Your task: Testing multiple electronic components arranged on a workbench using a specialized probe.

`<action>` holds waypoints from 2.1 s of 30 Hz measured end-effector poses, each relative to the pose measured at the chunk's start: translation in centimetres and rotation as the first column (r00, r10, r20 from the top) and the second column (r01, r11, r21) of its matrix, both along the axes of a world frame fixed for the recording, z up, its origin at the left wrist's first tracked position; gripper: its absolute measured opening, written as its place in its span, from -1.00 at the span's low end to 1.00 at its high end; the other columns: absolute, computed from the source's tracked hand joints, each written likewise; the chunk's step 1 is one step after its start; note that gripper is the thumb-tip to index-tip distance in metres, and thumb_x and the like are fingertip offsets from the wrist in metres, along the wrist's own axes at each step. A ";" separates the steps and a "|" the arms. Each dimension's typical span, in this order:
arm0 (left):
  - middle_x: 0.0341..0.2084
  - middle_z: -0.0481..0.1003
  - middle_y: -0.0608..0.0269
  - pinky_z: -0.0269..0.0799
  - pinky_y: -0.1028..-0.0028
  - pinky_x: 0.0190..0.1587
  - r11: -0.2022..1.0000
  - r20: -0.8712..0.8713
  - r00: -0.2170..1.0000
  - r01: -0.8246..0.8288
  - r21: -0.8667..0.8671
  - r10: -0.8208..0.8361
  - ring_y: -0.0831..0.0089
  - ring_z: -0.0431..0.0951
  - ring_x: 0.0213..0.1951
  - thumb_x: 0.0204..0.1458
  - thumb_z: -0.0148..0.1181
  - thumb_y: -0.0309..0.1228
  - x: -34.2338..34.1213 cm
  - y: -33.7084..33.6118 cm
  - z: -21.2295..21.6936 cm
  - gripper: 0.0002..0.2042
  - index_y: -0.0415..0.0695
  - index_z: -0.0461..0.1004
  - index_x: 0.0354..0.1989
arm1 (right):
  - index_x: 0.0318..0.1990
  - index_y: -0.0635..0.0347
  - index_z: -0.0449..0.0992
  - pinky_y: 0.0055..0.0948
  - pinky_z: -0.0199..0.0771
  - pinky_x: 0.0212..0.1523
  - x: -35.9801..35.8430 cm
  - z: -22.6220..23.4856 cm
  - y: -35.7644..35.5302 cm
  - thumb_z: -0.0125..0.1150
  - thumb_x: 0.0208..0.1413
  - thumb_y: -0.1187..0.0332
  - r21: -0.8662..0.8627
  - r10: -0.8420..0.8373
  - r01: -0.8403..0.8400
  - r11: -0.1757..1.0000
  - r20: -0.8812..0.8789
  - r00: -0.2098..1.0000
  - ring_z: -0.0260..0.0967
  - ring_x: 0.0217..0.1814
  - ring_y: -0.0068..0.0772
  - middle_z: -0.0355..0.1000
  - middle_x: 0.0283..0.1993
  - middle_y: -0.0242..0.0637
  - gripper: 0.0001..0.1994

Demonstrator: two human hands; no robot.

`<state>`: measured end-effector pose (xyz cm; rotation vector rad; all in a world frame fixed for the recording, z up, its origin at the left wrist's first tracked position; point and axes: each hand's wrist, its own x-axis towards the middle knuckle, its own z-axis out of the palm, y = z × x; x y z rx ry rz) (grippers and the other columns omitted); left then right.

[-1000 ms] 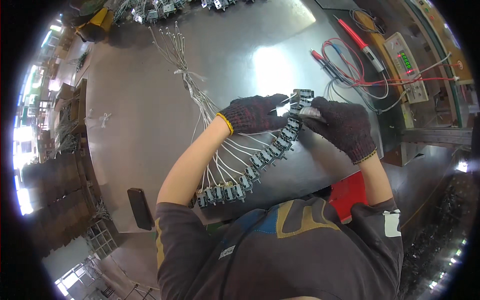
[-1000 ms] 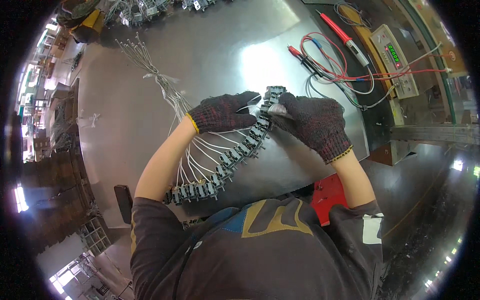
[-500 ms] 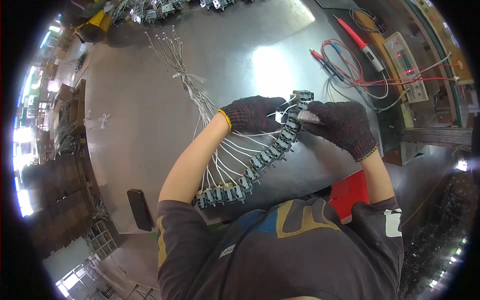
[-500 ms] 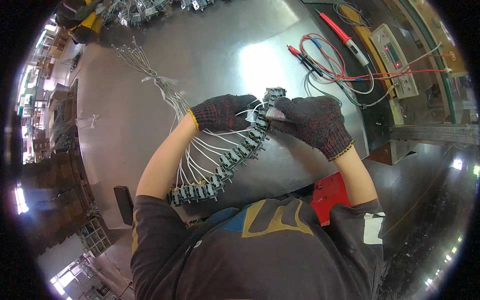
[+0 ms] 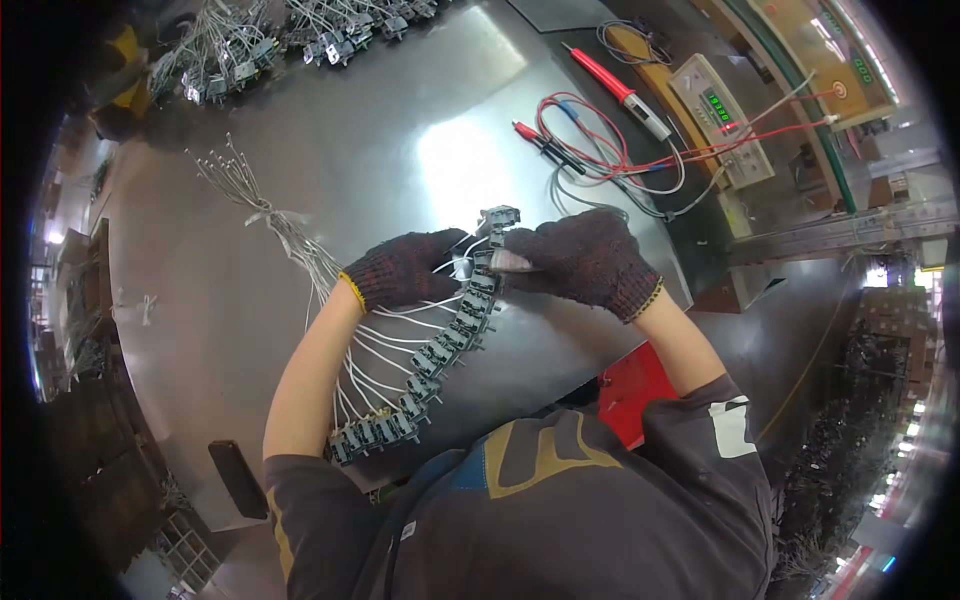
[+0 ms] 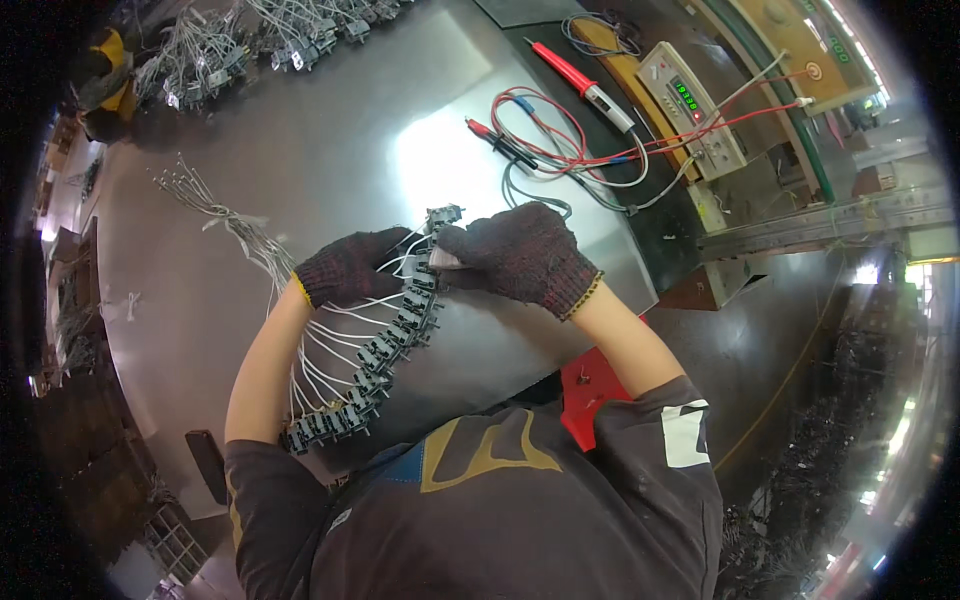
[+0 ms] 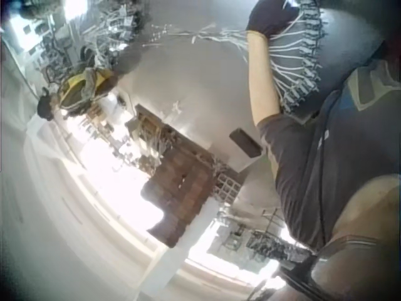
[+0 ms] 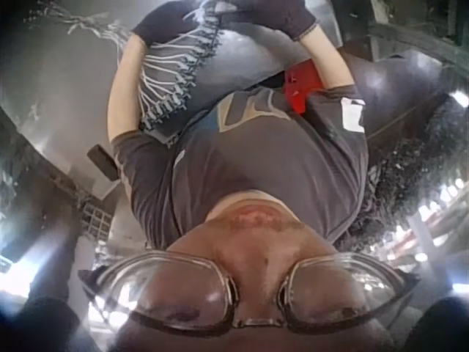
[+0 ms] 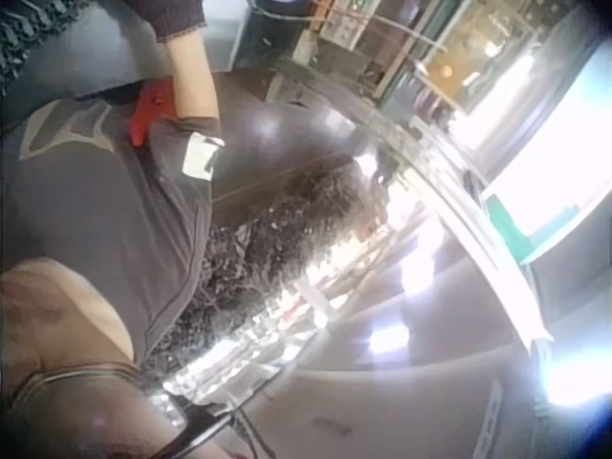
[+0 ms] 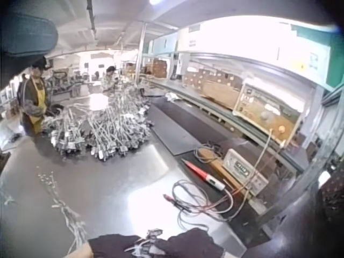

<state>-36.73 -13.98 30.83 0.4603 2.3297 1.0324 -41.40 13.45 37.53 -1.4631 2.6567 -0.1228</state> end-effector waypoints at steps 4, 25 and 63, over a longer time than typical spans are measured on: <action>0.08 0.61 -0.10 0.48 0.13 0.19 1.000 -0.004 1.000 -0.003 0.001 0.003 0.00 0.63 0.11 0.08 0.36 -0.21 -0.1 0.2 -0.1 -0.35 -0.09 0.38 0.37 | -0.12 -0.20 0.63 -0.21 0.45 -0.49 0.0 0.1 0.1 0.34 0.16 -0.23 0.037 -0.014 0.016 0.999 -0.067 0.998 0.56 -0.50 -0.20 0.51 -0.52 -0.34 -0.61; 0.03 0.61 -0.10 0.47 0.19 0.18 0.995 0.003 1.000 0.019 0.100 -0.019 0.12 0.61 0.06 0.11 0.34 -0.20 -0.7 -0.3 -1.1 -0.33 -0.16 0.38 0.40 | -0.05 -0.10 0.62 -0.20 0.53 -0.43 3.6 -1.4 0.7 0.46 0.13 -0.11 -0.276 -0.219 0.208 0.938 -0.010 0.976 0.61 -0.43 -0.09 0.59 -0.43 -0.24 -0.60; 0.19 0.56 -0.09 0.46 0.22 0.27 0.997 0.092 0.996 0.004 -0.080 0.004 0.13 0.59 0.18 -0.01 0.42 0.11 -0.7 -0.2 2.0 -0.08 -0.06 0.25 0.50 | -0.05 -0.06 0.61 -0.17 0.53 -0.40 6.5 -2.4 1.3 0.44 0.15 -0.08 -0.268 -0.273 0.297 0.916 0.124 0.954 0.62 -0.40 -0.10 0.62 -0.37 -0.21 -0.61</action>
